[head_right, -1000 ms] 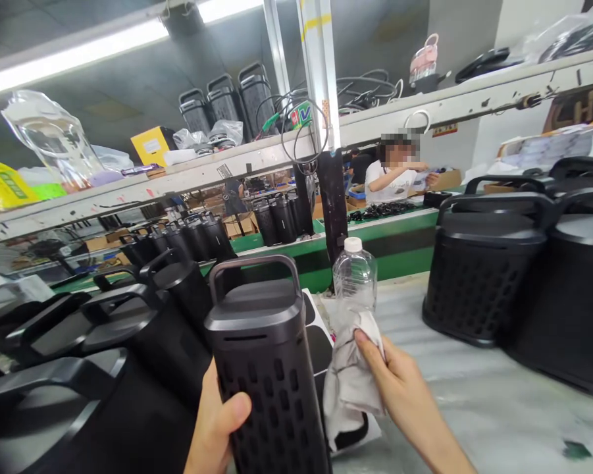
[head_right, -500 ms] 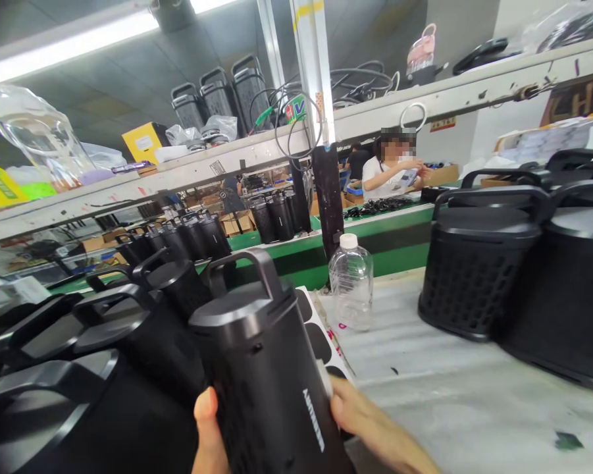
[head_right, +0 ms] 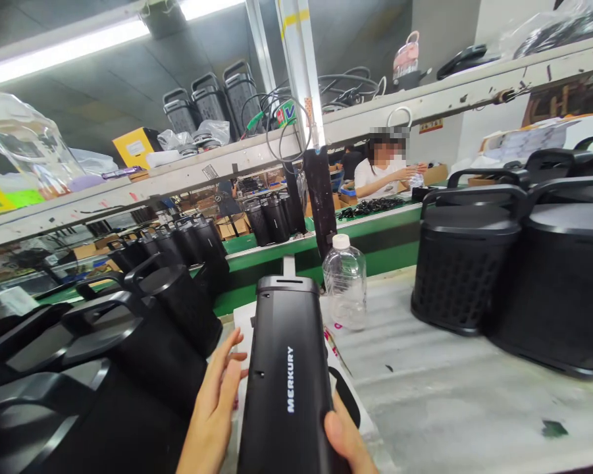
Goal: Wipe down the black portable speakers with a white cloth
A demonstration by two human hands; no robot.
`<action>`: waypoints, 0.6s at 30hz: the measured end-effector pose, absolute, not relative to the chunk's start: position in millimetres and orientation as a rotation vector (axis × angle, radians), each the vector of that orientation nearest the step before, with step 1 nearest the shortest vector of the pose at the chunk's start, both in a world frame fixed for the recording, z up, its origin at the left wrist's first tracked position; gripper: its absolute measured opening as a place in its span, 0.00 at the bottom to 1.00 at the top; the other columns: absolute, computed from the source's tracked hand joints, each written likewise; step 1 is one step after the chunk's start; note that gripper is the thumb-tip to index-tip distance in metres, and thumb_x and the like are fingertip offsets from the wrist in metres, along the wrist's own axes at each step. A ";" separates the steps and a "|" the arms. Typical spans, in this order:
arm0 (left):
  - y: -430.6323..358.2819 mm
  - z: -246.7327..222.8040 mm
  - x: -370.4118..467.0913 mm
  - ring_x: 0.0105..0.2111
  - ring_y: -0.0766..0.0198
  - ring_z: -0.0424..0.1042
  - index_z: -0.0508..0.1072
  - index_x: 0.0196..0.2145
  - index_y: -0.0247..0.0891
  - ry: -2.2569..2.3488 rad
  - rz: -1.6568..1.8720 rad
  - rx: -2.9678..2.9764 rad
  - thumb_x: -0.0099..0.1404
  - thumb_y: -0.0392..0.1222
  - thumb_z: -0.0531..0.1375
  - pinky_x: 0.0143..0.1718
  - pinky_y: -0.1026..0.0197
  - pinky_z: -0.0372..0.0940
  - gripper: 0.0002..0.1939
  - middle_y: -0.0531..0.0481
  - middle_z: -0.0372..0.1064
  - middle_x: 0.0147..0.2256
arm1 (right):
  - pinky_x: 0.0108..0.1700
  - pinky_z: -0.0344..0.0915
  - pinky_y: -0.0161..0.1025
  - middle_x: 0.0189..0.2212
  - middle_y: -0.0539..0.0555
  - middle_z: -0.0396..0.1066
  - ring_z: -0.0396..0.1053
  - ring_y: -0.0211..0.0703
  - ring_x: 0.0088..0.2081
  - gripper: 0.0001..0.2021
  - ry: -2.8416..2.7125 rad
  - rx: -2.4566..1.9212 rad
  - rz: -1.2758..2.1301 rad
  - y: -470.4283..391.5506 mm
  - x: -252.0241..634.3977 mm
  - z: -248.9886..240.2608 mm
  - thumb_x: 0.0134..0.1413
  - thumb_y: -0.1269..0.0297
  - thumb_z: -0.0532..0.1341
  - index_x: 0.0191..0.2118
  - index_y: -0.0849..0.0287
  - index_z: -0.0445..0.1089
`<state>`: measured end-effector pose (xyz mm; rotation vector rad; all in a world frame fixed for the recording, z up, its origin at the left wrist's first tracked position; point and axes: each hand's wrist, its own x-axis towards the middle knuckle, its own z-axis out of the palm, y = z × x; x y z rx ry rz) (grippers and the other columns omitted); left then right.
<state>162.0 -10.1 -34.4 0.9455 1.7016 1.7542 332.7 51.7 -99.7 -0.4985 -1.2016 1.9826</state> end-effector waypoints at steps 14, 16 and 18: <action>-6.8 -39.8 207.0 0.60 0.43 0.65 0.49 0.67 0.42 1.198 1.855 0.932 0.47 0.64 0.71 0.61 0.48 0.62 0.59 0.36 0.61 0.62 | 0.71 0.31 0.47 0.72 0.44 0.32 0.28 0.47 0.72 0.42 -1.625 -0.757 1.400 43.0 348.0 -71.5 0.59 0.40 0.55 0.73 0.45 0.36; -7.9 -41.7 204.2 0.59 0.42 0.66 0.54 0.66 0.43 1.148 1.873 0.923 0.50 0.63 0.69 0.61 0.45 0.61 0.52 0.39 0.65 0.60 | 0.71 0.33 0.48 0.73 0.46 0.32 0.30 0.49 0.72 0.47 -1.592 -0.655 1.501 51.7 347.9 -72.6 0.56 0.38 0.57 0.73 0.46 0.33; -7.8 -44.7 201.4 0.58 0.38 0.67 0.58 0.64 0.47 1.059 1.847 0.928 0.45 0.67 0.69 0.58 0.42 0.64 0.53 0.40 0.69 0.57 | 0.71 0.39 0.50 0.73 0.50 0.33 0.34 0.53 0.72 0.52 -1.611 -0.477 1.634 63.8 345.2 -77.8 0.51 0.37 0.61 0.73 0.48 0.33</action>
